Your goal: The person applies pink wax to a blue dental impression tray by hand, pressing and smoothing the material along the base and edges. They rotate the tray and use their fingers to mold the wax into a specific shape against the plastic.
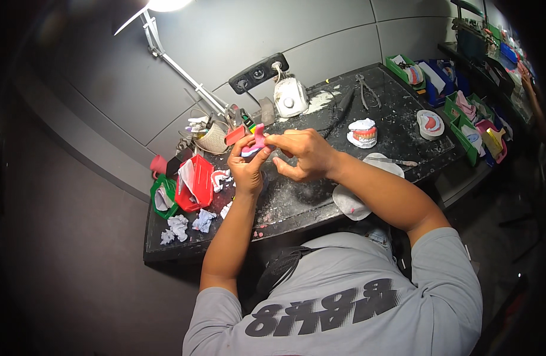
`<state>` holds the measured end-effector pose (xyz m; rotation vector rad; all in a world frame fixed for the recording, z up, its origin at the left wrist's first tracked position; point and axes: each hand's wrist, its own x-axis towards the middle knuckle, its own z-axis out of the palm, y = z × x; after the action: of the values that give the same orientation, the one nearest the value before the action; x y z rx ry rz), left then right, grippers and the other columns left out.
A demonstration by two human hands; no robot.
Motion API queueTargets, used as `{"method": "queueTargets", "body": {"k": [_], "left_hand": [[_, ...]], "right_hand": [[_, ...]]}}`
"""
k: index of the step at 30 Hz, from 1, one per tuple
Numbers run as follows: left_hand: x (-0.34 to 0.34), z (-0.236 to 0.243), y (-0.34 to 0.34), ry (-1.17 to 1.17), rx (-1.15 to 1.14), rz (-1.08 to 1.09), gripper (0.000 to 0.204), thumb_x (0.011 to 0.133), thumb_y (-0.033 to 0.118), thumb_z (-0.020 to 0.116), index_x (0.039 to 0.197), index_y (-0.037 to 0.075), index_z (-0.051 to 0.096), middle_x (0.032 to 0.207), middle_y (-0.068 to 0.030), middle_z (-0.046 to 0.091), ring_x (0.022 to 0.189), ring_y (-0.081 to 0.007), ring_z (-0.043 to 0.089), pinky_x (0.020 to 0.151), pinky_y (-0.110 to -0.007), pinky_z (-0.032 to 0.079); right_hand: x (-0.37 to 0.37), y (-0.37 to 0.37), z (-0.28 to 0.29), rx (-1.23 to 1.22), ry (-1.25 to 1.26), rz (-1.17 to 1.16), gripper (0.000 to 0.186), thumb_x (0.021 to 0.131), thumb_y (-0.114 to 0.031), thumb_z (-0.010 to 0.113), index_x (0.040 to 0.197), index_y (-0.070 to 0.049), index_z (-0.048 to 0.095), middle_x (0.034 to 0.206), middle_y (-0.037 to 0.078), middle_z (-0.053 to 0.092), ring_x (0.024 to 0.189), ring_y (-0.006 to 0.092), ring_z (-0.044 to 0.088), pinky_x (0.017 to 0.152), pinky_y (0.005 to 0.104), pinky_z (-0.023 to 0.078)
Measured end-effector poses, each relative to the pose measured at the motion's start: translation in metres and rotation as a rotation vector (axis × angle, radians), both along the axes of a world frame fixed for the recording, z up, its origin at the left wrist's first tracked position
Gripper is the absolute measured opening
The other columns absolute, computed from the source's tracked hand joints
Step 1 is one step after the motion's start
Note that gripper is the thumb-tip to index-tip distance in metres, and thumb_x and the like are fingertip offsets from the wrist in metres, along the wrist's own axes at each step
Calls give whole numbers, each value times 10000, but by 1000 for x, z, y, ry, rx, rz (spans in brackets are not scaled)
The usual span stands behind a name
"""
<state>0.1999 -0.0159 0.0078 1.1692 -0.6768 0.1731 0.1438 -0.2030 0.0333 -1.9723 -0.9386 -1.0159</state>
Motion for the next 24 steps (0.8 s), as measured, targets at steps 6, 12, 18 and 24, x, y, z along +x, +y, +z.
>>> {"method": "queueTargets", "body": {"k": [6,12,18,24], "left_hand": [[-4,0,-4,-62,67,111,359,799,-66,809,1118,-4,657,1096,-111,705,989,-180,691,883,-305,575],[1,-4,-1,-73,92,172,356,807,-61,809,1124,-17,652,1101,-123,694,977,-186,696,867,-314,596],[-11,11,-10,59,-62,-26,433,831,30,831,1209,-2,621,1117,-88,690,1015,-166,672,926,-295,540],[-3,2,-2,-42,4,-19,460,851,49,814,1250,-12,592,1222,-119,666,1127,-212,659,1002,-343,531]], "right_hand": [[-1,2,-3,34,-6,-14,433,790,-154,719,1195,-20,644,667,84,593,563,245,597,538,370,486],[-4,3,1,50,10,-33,438,792,-142,711,1204,-11,643,674,86,602,571,238,607,542,372,497],[0,-3,6,234,-4,-28,305,821,-100,734,1118,-37,701,814,83,632,613,138,570,572,291,458],[3,-2,10,323,332,70,238,855,-198,805,1032,-61,725,857,13,630,650,64,493,586,234,417]]}}
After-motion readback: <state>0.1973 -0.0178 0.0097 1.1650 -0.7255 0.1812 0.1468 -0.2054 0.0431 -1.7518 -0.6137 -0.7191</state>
